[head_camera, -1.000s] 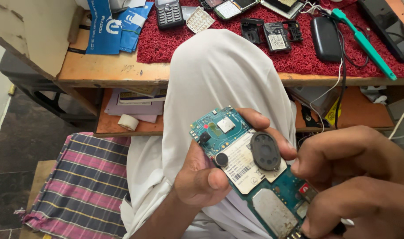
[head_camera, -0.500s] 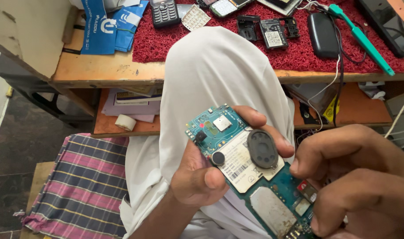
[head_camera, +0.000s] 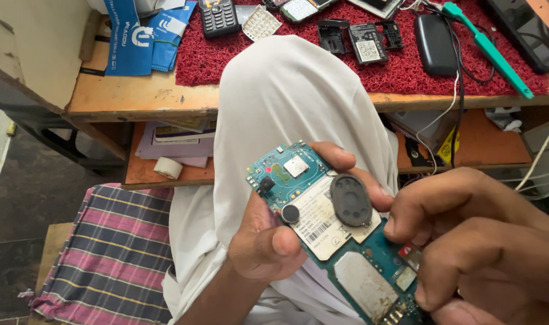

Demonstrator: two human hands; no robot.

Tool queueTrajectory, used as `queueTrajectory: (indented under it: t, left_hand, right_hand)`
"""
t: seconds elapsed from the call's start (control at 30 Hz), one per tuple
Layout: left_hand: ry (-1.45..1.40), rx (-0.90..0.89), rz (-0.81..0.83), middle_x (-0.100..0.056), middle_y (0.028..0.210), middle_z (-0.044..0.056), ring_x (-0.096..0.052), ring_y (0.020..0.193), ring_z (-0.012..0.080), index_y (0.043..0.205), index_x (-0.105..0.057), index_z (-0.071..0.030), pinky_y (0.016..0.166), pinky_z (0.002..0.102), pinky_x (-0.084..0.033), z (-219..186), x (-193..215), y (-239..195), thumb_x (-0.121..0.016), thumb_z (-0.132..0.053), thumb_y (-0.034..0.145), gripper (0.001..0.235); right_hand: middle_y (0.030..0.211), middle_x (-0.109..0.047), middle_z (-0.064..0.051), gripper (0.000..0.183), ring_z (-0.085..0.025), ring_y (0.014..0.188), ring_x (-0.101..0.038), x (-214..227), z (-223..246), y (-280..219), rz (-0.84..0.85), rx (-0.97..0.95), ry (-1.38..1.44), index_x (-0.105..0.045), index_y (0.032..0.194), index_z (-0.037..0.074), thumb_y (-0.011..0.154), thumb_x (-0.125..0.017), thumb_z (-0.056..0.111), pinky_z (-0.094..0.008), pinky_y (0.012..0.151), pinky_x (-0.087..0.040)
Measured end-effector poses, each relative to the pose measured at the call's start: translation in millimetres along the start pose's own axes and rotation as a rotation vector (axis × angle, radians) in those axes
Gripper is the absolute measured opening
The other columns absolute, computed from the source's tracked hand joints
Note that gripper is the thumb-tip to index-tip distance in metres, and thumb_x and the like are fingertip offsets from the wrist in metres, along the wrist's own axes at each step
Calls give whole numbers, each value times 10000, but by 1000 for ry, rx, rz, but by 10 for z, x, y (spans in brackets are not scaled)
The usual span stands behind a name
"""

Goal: The person holds a disassembled smartphone, navigates the touchscreen, and then uses a plastic spudger to clean the motherboard and connector area. The device is handled one at a time and turned over to access different sides.

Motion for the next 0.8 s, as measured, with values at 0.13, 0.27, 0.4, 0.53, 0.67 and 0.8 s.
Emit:
queueTrajectory:
  t: [0.13,0.27,0.4,0.53,0.67,0.8]
  left_hand:
    - [-8,-17,9,-572,1323,334,-643,1198,332,1542,-353,32,1067,461,-536,-1,-9,-2,-810,-328,952,828]
    - [-18,-23,12,-558,1337,334,-635,1211,336,1524,-350,33,1073,466,-531,-1,-16,0,-795,-345,968,807]
    - [-34,-29,7,-534,1332,311,-630,1231,335,1499,-347,15,1085,471,-525,-18,-11,-7,-779,-358,988,766]
    - [-43,-43,1,-520,1324,297,-620,1242,337,1469,-345,9,1086,479,-516,-27,7,-9,-761,-360,1002,726]
    - [-39,-68,-6,-516,1340,310,-620,1258,356,1474,-350,22,1107,473,-510,-50,24,-24,-748,-368,1031,712]
    - [-26,-108,-14,-514,1342,325,-622,1256,353,1469,-355,37,1113,457,-507,-66,29,-26,-742,-379,1044,710]
  right_hand:
    - [1168,-546,-176,165,-198,1051,-634,-40,61,35,-39,49,-80,-648,794,126,889,-767,190,-342,957,-597]
    - [1166,-551,-172,148,-191,1032,-610,-40,81,49,-68,71,-61,-644,838,119,923,-698,228,-333,962,-572]
    - [1188,-547,-190,139,-187,991,-556,-16,8,3,-127,49,34,-653,912,112,985,-661,230,-355,1006,-559]
    - [1118,-533,-181,137,-187,940,-592,11,-119,-95,-171,26,79,-638,957,94,990,-643,227,-373,1058,-528]
    - [1080,-549,-204,127,-221,910,-608,98,-287,-216,-165,33,135,-639,969,61,960,-645,187,-390,1019,-533]
    - [1043,-565,-226,131,-255,881,-623,239,-528,-382,-115,-16,225,-639,982,28,929,-646,147,-407,979,-539]
Point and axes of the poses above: each hand's wrist, its own y-axis towards the middle knuckle, its own x-axis out of the back of the hand, z = x × y, the point moved 6 cm from there along y, towards the middle knuckle
